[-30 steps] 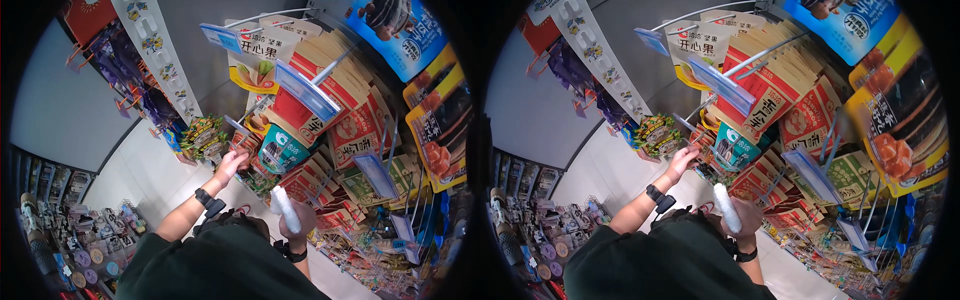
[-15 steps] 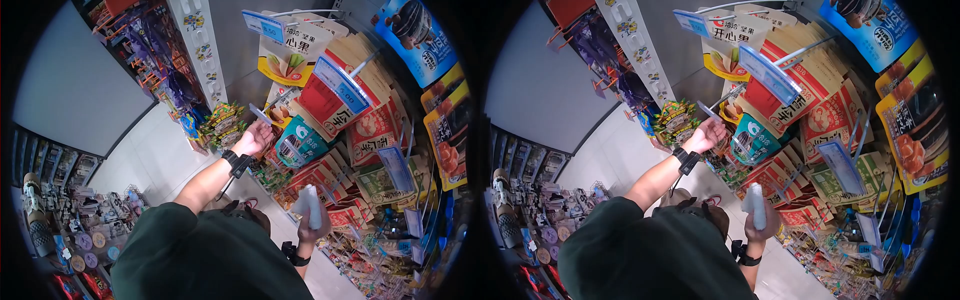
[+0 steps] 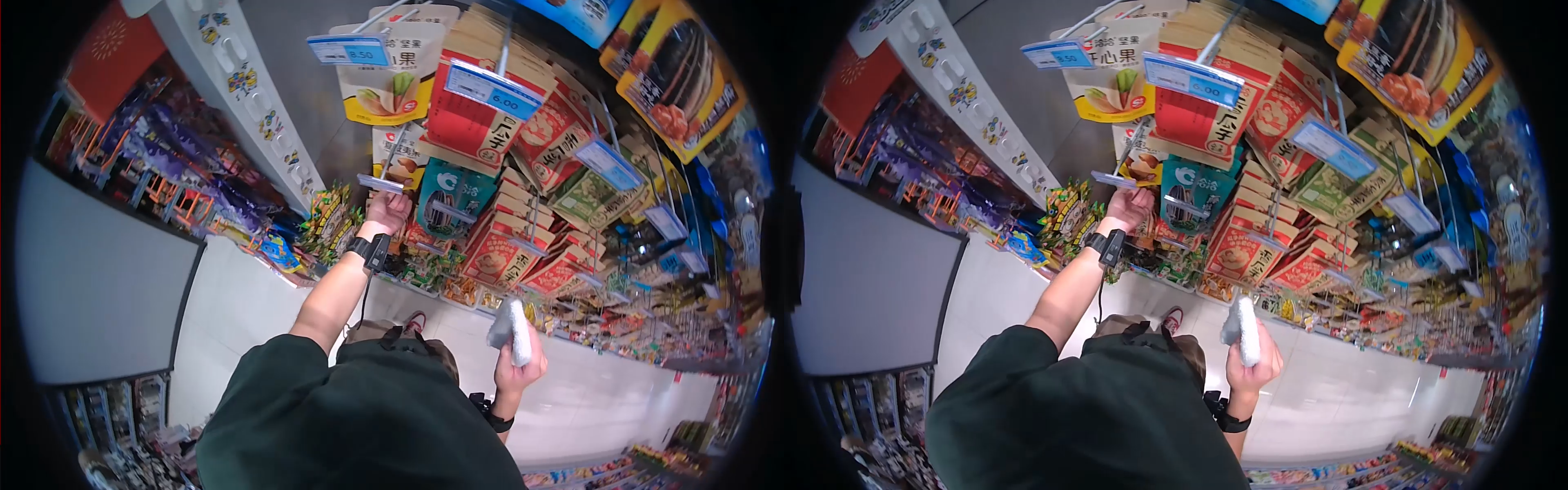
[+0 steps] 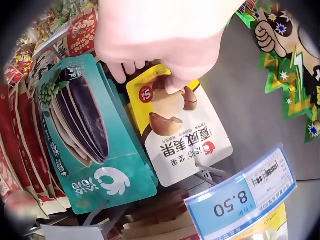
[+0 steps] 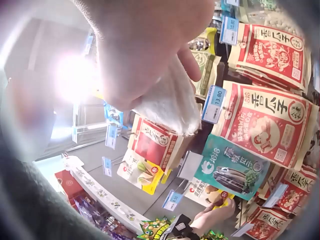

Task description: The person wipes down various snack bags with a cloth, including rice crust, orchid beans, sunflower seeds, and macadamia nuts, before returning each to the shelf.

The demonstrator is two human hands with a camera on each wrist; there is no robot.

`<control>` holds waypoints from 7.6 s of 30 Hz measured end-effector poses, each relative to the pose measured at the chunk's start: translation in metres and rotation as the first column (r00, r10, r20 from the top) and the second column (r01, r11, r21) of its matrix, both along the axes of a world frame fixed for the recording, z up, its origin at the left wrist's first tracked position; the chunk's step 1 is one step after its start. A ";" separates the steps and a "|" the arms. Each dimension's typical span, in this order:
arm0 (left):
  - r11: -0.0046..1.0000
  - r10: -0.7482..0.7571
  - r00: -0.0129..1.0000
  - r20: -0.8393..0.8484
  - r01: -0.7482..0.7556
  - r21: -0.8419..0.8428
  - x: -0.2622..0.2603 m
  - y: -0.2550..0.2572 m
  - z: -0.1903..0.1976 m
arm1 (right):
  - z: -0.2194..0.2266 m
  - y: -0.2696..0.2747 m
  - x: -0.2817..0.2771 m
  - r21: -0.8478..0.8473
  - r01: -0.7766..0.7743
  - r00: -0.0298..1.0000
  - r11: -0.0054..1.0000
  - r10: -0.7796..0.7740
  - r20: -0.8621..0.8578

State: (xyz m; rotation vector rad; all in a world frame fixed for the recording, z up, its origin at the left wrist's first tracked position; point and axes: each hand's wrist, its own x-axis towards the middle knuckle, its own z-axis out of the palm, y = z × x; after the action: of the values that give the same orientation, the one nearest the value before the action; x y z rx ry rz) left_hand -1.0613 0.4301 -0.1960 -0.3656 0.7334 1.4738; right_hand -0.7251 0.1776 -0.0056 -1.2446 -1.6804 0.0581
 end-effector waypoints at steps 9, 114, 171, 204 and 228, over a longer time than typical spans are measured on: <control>0.985 0.038 0.996 -0.080 -0.023 0.171 0.009 -0.042 0.010 | 0.018 -0.062 -0.014 -0.029 0.171 0.985 0.985 -0.170 0.035; 0.387 -0.401 0.383 -0.832 0.894 0.225 0.005 -0.276 0.156 | -0.014 -0.070 -0.151 -0.238 -0.374 0.219 0.896 -0.164 -0.962; 0.302 -0.570 0.588 -0.574 0.800 0.519 -0.004 -0.282 0.150 | 0.028 -0.077 -0.194 -0.228 -0.384 0.920 0.895 0.392 -0.011; 0.744 -0.229 0.599 -0.767 0.616 0.259 -0.003 -0.272 0.135 | 0.005 -0.073 -0.175 -0.198 -0.142 0.950 0.970 0.190 0.247; 0.623 -0.114 0.187 -0.976 0.779 0.076 -0.003 -0.260 0.096 | -0.040 -0.027 -0.143 -0.289 -0.476 0.871 0.830 0.399 -0.287</control>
State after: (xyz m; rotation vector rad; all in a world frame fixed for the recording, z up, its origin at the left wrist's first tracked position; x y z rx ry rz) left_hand -1.0640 0.1704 -0.0997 1.3010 1.0787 1.0462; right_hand -0.8683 0.1508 -0.0453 -1.0271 -1.7794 0.7843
